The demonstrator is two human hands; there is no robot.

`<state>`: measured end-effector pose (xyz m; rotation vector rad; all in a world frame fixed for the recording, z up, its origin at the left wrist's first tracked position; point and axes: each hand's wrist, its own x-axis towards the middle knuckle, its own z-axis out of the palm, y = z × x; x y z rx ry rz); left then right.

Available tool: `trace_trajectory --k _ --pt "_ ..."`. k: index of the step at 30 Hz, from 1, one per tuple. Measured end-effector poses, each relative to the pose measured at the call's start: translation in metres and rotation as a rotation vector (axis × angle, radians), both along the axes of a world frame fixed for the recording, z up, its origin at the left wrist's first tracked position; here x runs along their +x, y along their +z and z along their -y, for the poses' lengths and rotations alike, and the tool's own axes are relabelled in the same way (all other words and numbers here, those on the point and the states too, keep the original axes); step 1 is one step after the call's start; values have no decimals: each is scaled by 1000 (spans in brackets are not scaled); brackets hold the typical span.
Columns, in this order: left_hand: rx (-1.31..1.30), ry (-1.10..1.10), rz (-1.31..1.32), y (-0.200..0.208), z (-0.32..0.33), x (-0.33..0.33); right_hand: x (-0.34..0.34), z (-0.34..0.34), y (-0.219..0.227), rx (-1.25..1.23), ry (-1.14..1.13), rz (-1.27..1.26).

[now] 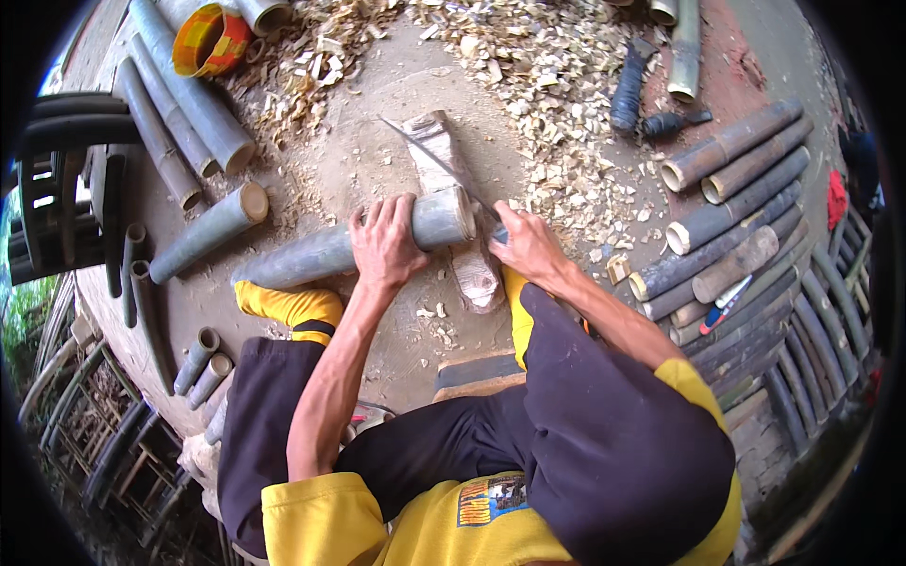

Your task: The person measures a length of bamboo with a tape measure, marks it, and then uses a machete to cut and notch the bamboo pole on a wooden block.

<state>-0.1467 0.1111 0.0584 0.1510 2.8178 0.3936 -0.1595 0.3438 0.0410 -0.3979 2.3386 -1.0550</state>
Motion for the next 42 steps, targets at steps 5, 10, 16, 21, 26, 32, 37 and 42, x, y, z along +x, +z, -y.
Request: trace_trajectory --k 5,10,16,21,26,32,37,42 --pt "-32 60 -186 -8 -2 15 7 15 34 -250 -165 -297" --pt "-67 27 -257 -10 -6 12 4 0 -17 -14 -56 52" --pt "-51 97 -325 -17 -8 26 14 12 19 -286 -153 -303" --pt "-61 91 -334 -17 -9 22 7 8 12 1 -26 -14" --pt "-51 106 -369 -19 -12 29 18 12 17 -253 -132 -321" --pt "-122 86 -433 -23 -9 21 0 11 7 6 -40 176" --pt "-107 119 -488 -26 -14 27 9 12 5 -298 -118 -344" --pt "-116 115 -511 -26 -14 26 6 8 2 -89 -75 150"
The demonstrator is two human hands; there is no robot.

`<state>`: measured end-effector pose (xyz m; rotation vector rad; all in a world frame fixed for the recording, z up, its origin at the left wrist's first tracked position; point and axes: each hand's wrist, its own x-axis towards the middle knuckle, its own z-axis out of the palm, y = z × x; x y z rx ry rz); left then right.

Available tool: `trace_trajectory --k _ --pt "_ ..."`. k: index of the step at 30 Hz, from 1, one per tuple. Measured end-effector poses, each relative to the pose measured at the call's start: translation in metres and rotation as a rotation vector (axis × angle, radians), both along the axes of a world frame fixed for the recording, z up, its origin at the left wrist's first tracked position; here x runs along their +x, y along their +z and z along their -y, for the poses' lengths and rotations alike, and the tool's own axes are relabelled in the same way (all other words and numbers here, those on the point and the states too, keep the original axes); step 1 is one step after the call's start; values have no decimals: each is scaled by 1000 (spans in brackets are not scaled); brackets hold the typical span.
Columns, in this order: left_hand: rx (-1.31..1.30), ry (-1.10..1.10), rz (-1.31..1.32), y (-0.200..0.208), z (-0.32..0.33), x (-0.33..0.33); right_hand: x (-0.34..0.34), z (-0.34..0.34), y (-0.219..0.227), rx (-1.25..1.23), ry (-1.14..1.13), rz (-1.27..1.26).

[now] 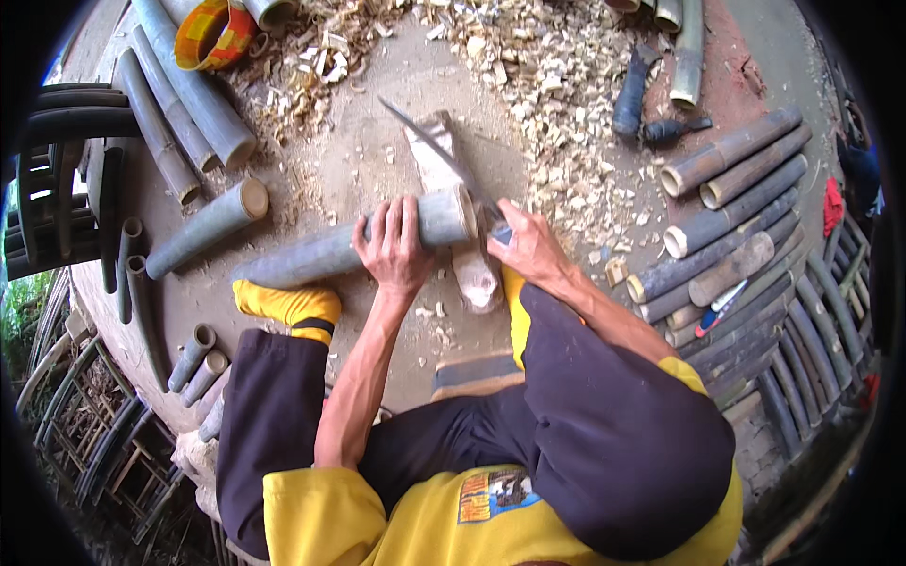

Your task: The person measures a length of bamboo with a tape measure, marks it, and then uses a machete to cut and notch the bamboo pole on a wooden block.

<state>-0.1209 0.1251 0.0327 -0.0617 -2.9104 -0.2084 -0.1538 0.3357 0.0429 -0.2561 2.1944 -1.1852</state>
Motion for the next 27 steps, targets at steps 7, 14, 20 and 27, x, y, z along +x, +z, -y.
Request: trace_trajectory --k 7,14,20,27 --pt "23 43 -8 3 -4 1 -6 -6 -19 14 2 77" --pt "213 -91 945 43 33 -55 -16 13 49 -228 -147 -386" --pt "119 -80 395 25 7 -18 -9 -6 -6 101 1 -121" --pt "32 -39 228 13 9 -8 -10 10 49 -194 -161 -561"
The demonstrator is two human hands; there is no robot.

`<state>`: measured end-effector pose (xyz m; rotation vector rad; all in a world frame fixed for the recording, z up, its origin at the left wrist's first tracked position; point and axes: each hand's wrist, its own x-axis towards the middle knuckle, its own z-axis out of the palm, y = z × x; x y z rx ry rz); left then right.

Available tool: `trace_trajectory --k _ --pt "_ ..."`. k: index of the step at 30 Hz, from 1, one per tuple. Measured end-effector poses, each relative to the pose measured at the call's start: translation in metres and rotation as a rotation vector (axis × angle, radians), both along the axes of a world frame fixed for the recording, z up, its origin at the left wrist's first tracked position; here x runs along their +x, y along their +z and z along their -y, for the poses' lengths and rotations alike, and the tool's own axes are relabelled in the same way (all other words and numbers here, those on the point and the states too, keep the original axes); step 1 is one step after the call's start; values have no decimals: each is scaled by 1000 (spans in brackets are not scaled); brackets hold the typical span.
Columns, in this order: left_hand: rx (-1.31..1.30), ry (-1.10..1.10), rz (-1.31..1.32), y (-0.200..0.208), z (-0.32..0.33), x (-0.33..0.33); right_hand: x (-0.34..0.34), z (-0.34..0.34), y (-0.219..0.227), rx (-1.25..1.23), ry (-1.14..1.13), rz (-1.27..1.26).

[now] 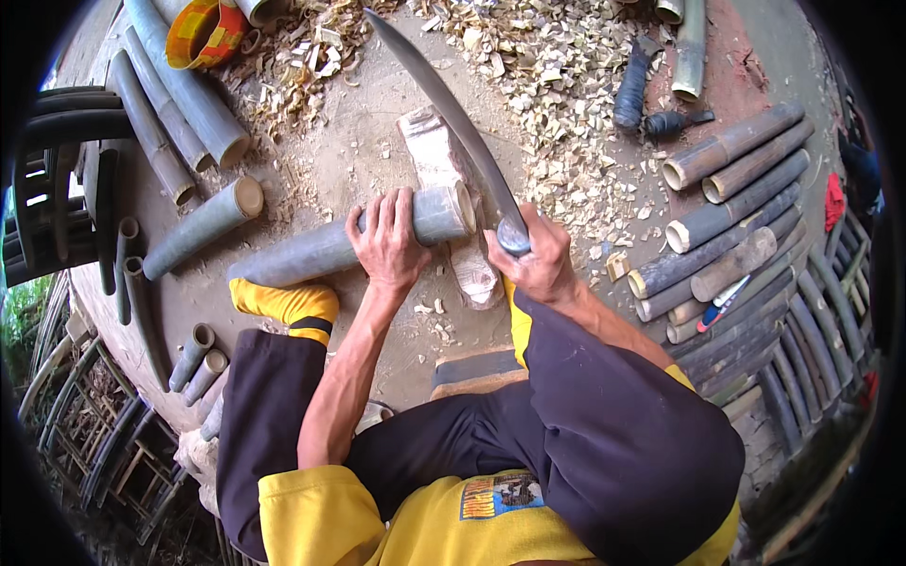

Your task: The person measures a length of bamboo with a tape measure, marks it, and then uses a machete to cut and notch the bamboo pole on a wooden block.

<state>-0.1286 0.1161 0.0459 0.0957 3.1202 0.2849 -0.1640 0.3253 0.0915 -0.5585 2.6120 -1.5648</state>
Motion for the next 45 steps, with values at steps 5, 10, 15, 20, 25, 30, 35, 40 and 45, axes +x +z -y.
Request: trace_trajectory --k 5,10,15,20,25,30,35,40,45 --pt "14 29 -72 -3 -6 1 10 -19 -66 248 141 620" --pt "-29 67 -186 -12 -5 9 5 1 -3 -13 3 73" --pt "-67 46 -225 -16 -11 5 8 -10 -42 316 150 355" --pt "-31 79 -249 -19 -8 11 18 -6 -22 34 52 245" --pt "-28 65 -248 -20 -13 7 4 -14 -50 348 167 515" --pt "-37 84 -290 -22 -10 10 5 -5 -22 58 68 201" --pt "-91 63 -303 -23 -8 10 -2 -17 -48 245 194 366" --pt "155 107 -33 15 -11 9 -4 -16 -36 124 95 374" --pt "843 1154 -176 17 36 43 -20 -17 -13 43 -3 154"
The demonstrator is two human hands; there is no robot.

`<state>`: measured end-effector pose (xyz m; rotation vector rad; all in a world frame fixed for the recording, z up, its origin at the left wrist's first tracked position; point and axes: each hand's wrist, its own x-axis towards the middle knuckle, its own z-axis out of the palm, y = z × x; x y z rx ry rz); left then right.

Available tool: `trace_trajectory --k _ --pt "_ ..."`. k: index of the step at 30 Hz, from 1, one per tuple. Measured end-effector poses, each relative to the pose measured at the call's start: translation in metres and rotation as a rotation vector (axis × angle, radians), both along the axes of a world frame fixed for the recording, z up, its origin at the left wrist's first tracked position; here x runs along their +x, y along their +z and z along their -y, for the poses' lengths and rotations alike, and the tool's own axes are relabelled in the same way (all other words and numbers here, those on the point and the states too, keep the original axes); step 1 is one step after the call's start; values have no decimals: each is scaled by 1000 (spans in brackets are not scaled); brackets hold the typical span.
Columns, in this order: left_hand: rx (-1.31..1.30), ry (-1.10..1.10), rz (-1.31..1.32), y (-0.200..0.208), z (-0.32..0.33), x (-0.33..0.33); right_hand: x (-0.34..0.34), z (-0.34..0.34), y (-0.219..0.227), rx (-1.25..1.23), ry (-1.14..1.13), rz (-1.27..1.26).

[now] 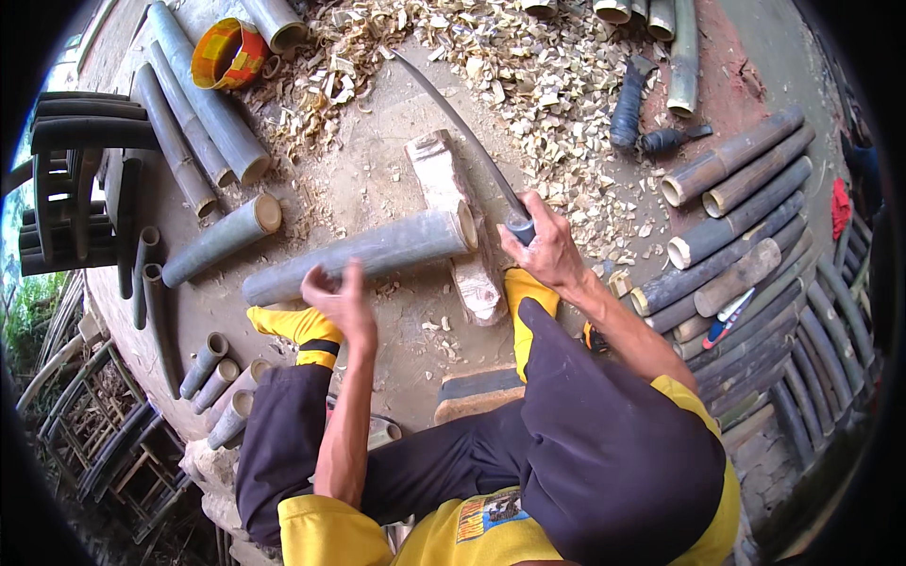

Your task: The person measures a length of bamboo with a tape measure, marks it, and then uses a machete to cut and notch the bamboo pole on a wooden block.

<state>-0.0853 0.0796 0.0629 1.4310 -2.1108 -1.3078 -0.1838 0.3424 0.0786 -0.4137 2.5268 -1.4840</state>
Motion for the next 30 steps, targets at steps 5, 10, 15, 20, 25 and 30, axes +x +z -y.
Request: trace_trajectory --k 5,10,15,20,25,30 --pt "985 689 -177 -17 38 -8 28 3 -46 139 170 68" --pt "932 586 -425 -40 47 0 20 -3 -36 43 188 384" --pt "968 500 -724 -16 61 9 30 -16 -15 89 16 108" --pt "633 329 -1050 76 95 -18 60 -1 -25 58 -74 564" --pt "322 96 -1177 185 120 -13 103 27 -56 150 -143 369" --pt "132 57 -1207 226 91 -4 108 20 -65 248 -51 300"
